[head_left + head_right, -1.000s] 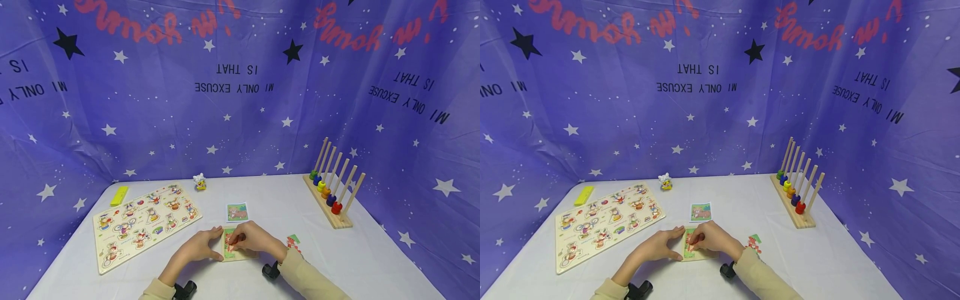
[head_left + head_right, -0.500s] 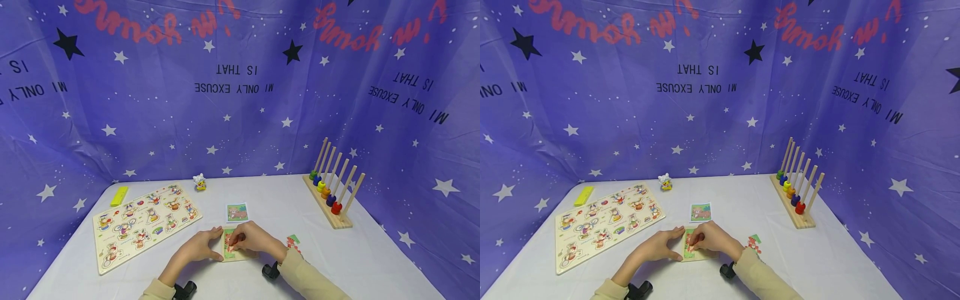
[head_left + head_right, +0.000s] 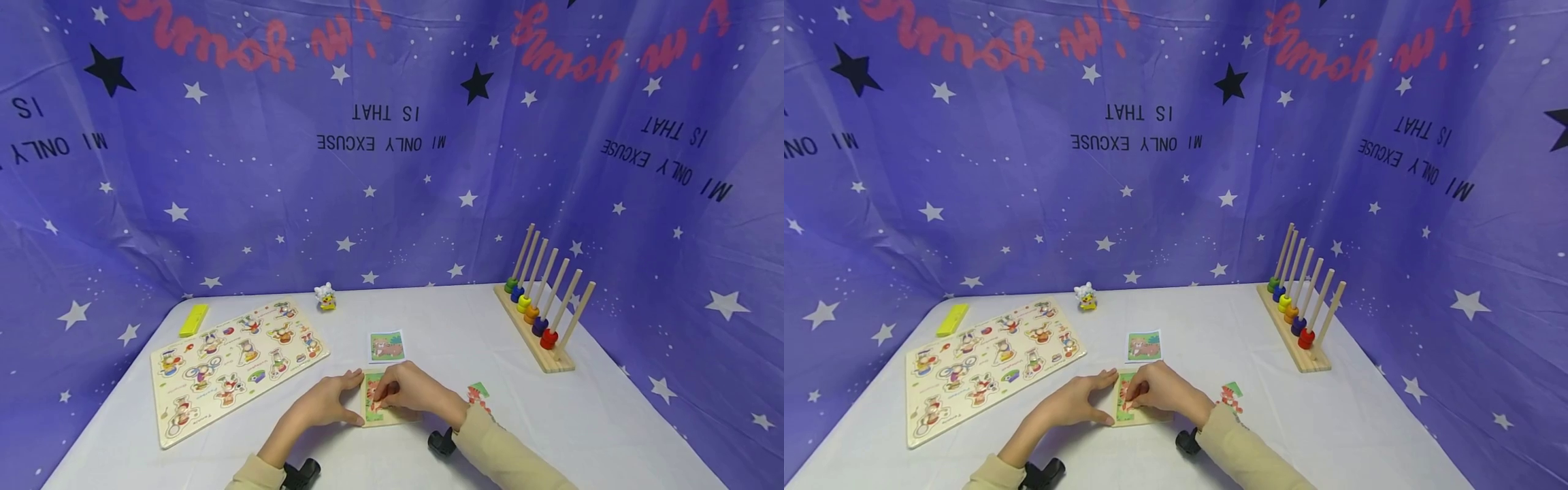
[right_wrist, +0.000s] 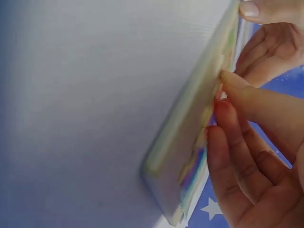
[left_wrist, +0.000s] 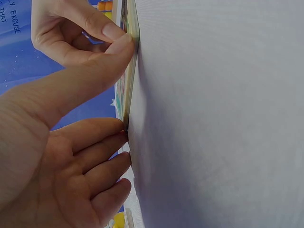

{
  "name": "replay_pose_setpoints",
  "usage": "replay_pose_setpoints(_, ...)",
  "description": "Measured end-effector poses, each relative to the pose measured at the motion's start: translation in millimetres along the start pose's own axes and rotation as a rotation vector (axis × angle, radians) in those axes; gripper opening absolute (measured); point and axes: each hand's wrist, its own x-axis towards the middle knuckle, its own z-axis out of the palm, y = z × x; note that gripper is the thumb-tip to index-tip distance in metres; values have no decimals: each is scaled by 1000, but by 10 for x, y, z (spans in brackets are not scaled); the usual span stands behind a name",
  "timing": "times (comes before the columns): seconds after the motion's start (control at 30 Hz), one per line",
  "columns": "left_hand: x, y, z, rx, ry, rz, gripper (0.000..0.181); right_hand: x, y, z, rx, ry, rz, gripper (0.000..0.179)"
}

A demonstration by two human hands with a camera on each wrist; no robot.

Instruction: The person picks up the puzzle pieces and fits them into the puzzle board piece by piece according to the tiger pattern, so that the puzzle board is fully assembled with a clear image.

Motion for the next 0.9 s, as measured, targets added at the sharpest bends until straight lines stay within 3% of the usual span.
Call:
replay_pose_setpoints(0.27, -4, -3, 0, -1, 0, 5, 85, -57, 16, -27, -24, -37, -4, 18)
replay_pose_setpoints(0.9, -13, 4, 2, -14, -3, 0, 87, -433, 165, -239, 27, 65, -20, 15)
